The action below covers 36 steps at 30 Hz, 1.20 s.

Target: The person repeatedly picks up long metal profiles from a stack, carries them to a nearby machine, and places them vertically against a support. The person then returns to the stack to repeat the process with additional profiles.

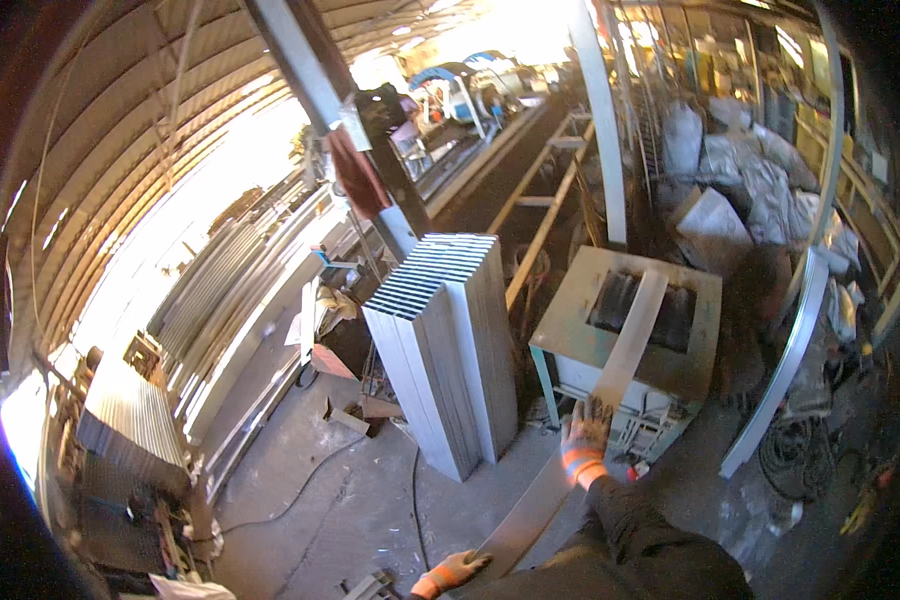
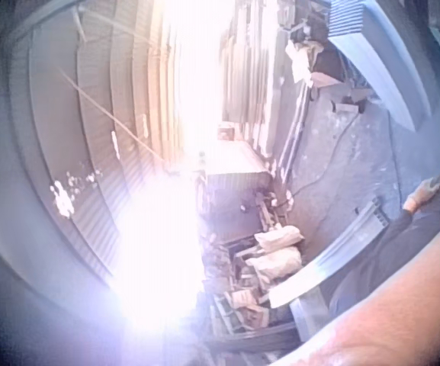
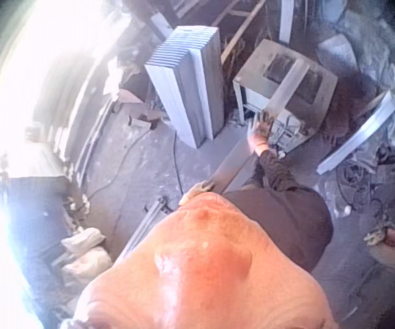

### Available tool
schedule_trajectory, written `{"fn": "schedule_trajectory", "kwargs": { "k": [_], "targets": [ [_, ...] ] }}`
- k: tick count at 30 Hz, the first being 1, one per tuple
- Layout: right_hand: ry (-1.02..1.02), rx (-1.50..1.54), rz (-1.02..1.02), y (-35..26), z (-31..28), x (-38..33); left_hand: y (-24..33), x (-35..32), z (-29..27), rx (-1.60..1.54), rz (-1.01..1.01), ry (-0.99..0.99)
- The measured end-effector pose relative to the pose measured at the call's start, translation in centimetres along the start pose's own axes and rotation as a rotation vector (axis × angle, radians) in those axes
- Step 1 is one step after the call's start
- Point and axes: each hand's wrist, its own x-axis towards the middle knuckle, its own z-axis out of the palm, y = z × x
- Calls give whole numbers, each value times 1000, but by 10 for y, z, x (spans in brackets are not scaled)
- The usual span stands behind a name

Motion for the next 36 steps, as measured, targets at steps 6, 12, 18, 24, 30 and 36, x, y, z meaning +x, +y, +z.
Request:
{"fn": "schedule_trajectory", "kwargs": {
  "k": [6,12,18,24,30,36],
  "targets": [
    [-34,1,-109,-46,-28,-63,-39,-96,-11,43,-36,9],
    [-526,-1,-1030,-104,-73,-70,-99,-166,-34,172,-29,158],
    [-1109,109,-1365,-218,-100,-43,-89,-252,-72,501,-74,400],
    [-616,179,-1395,-326,-166,-37,-20,-396,-108,942,164,1763],
    [-800,1672,-749,-385,-250,3,-20,-342,-82,216,431,2065],
    [-317,2014,-371,-322,-234,54,-88,-223,-38,90,36,1192]
  ]
}}
